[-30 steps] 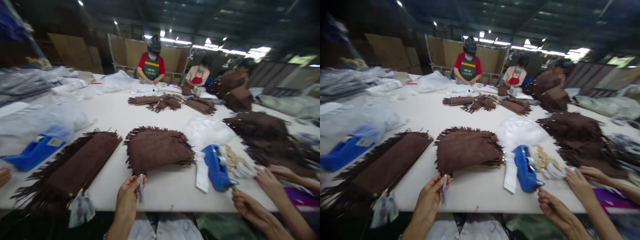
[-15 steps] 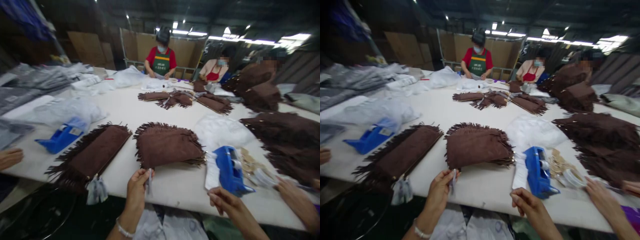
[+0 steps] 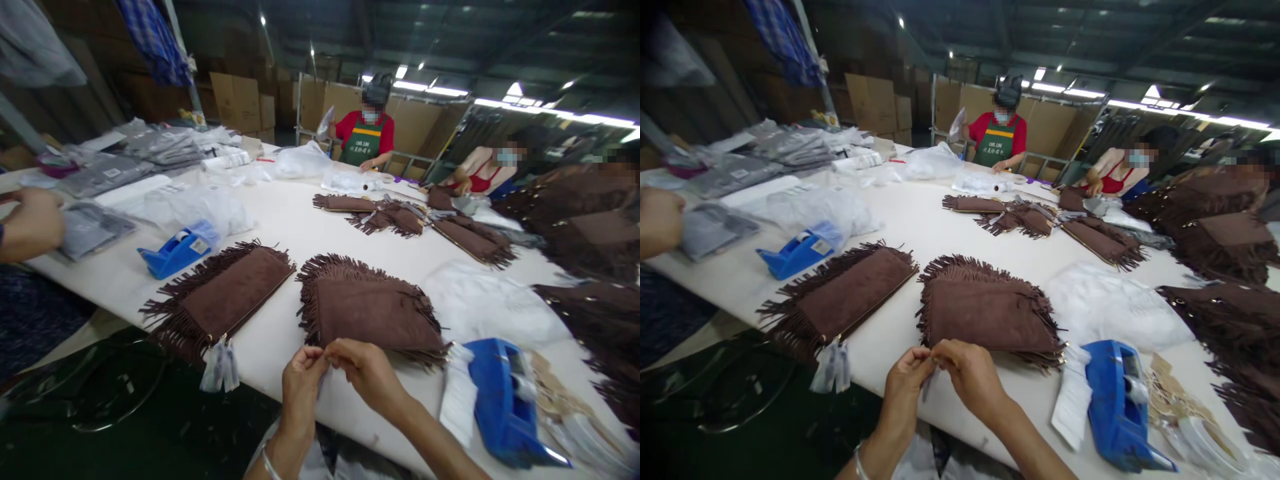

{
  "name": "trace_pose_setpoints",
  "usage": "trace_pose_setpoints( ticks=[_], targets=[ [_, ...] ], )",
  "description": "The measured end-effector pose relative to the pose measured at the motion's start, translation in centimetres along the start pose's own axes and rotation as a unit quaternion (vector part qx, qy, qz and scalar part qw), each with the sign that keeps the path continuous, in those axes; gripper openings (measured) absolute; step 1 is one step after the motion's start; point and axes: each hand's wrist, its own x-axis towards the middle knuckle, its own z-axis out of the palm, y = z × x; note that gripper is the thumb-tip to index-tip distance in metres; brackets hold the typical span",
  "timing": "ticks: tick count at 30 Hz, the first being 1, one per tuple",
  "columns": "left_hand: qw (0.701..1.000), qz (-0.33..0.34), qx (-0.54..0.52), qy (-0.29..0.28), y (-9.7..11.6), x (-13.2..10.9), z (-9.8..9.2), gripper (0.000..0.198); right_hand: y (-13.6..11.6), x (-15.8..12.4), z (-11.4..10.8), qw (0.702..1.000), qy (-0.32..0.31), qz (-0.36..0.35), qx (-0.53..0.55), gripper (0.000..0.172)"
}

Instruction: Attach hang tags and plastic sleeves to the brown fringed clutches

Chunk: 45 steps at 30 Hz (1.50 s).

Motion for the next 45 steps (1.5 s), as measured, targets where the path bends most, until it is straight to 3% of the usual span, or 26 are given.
trace_pose_setpoints(
  ticks=[10, 18, 24, 28, 32, 37, 43, 45],
  targets=[
    [0.998, -0.031, -0.052, -0.028, 0.0, -0.4, -0.6, 0.022, -1.8, 1.0, -0.2, 0.982, -0.036, 0.061, -0.177, 0.024],
    [0.996, -0.059, -0.067, -0.028, 1.3, -1.4, 0.2, 0.030, -2.9, 1.5, -1.1, 0.963, -0.071, 0.027, -0.257, 0.022],
    [0.995, -0.064, -0.075, 0.006, 0.0, -0.7, 0.0, 0.024, -2.5, 1.9, -1.0, 0.961, -0.085, 0.012, -0.263, 0.035],
    [0.991, -0.070, -0.109, -0.020, -0.6, -0.8, -0.2, 0.022, -1.8, 1.4, -0.8, 0.979, -0.058, 0.060, -0.186, 0.028],
    [0.991, -0.066, -0.118, -0.002, -0.8, -0.7, 0.1, 0.020, -1.5, 0.5, -0.2, 0.988, -0.027, 0.078, -0.130, 0.030],
    [0.987, -0.077, -0.136, 0.032, -1.1, -0.5, 0.3, 0.024, -1.2, -0.4, 1.9, 0.982, 0.061, 0.118, -0.138, 0.021],
    [0.986, -0.077, -0.137, 0.053, -1.6, -0.5, 0.1, 0.030, -0.5, -1.5, 4.1, 0.968, 0.156, 0.185, -0.069, 0.003],
    [0.987, -0.070, -0.135, 0.054, -1.7, -0.4, 0.0, 0.038, -0.3, -2.0, 4.6, 0.965, 0.171, 0.190, -0.057, 0.009]
  ],
)
